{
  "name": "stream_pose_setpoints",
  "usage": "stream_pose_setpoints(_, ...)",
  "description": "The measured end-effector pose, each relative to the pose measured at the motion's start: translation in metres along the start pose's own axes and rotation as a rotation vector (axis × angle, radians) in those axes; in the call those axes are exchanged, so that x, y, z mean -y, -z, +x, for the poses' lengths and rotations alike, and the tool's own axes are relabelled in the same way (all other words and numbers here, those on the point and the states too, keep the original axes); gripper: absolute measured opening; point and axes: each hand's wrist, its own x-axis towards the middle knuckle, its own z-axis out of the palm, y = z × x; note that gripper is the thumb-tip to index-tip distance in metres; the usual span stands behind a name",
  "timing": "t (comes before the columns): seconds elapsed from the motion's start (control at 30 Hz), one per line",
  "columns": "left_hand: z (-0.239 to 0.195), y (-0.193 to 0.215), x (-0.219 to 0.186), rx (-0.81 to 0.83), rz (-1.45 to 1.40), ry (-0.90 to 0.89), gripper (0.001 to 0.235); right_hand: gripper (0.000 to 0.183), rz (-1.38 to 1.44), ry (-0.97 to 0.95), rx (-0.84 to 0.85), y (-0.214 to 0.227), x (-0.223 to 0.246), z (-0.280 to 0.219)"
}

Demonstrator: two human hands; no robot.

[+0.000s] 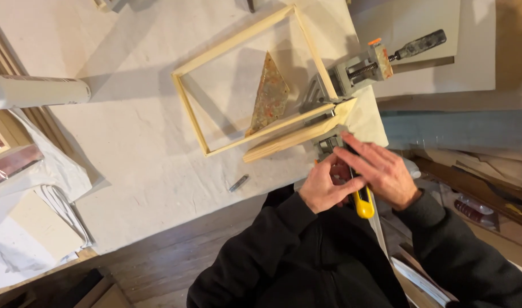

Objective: The person applies wood glue from a bottle to the mitered end of a wooden frame molding piece, fits the pieces together at the corner, and seats the assembled frame into a corner clamping vise on the workbench. They tighten the vise screwdriver-style handle, tap the frame corner with a hammer, and use a utility knife to trim excess from the joint while holding the frame square.

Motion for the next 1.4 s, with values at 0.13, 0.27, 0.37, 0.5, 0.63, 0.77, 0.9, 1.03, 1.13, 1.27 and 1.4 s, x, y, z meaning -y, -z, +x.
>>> stream_pose_setpoints(0.13, 0.009, 0.015, -0.034, -0.342, 0.82, -0.533, 0.041, 0.04, 0.232, -0.226, -0.13, -0.015, -0.026, 0.0)
stream_pose_setpoints(0.27, 0.024, 0.027, -0.007, -0.496, 1.174, -0.668, 0.044, 0.033, 0.307, -0.341, -0.11, -0.019, -0.042, 0.0)
stream_pose_setpoints(0.37, 0.03, 0.036, 0.008, -0.483, 1.23, -0.617, 0.046, 0.031, 0.301, -0.328, -0.118, -0.025, -0.042, 0.008)
stream_pose_setpoints(0.5, 0.035, 0.04, 0.017, -0.474, 1.237, -0.627, 0.046, 0.03, 0.258, -0.346, -0.165, -0.026, -0.042, 0.021)
stream_pose_setpoints(0.63, 0.039, 0.042, 0.014, -0.49, 1.221, -0.645, 0.039, 0.031, 0.21, -0.242, -0.164, -0.028, -0.053, 0.029)
stream_pose_setpoints(0.77, 0.041, 0.045, 0.016, -0.507, 1.193, -0.683, 0.034, 0.03, 0.212, -0.289, -0.185, -0.029, -0.056, 0.033)
stream_pose_setpoints(0.9, 0.034, 0.044, 0.016, -0.497, 1.184, -0.692, 0.037, 0.038, 0.278, -0.284, -0.046, -0.027, -0.054, 0.019)
stream_pose_setpoints(1.03, 0.041, 0.043, 0.014, -0.512, 1.15, -0.706, 0.036, 0.038, 0.267, -0.203, -0.02, -0.022, -0.062, 0.026)
stream_pose_setpoints(1.13, 0.035, 0.041, 0.012, -0.503, 1.15, -0.68, 0.036, 0.041, 0.266, -0.171, -0.018, -0.028, -0.066, 0.018)
stream_pose_setpoints(1.27, 0.045, 0.043, 0.016, -0.526, 1.159, -0.71, 0.036, 0.039, 0.261, -0.135, -0.009, -0.036, -0.075, 0.025)
stream_pose_setpoints(1.4, 0.029, 0.04, 0.022, -0.509, 1.162, -0.668, 0.038, 0.029, 0.276, -0.24, 0.001, -0.041, -0.065, 0.016)
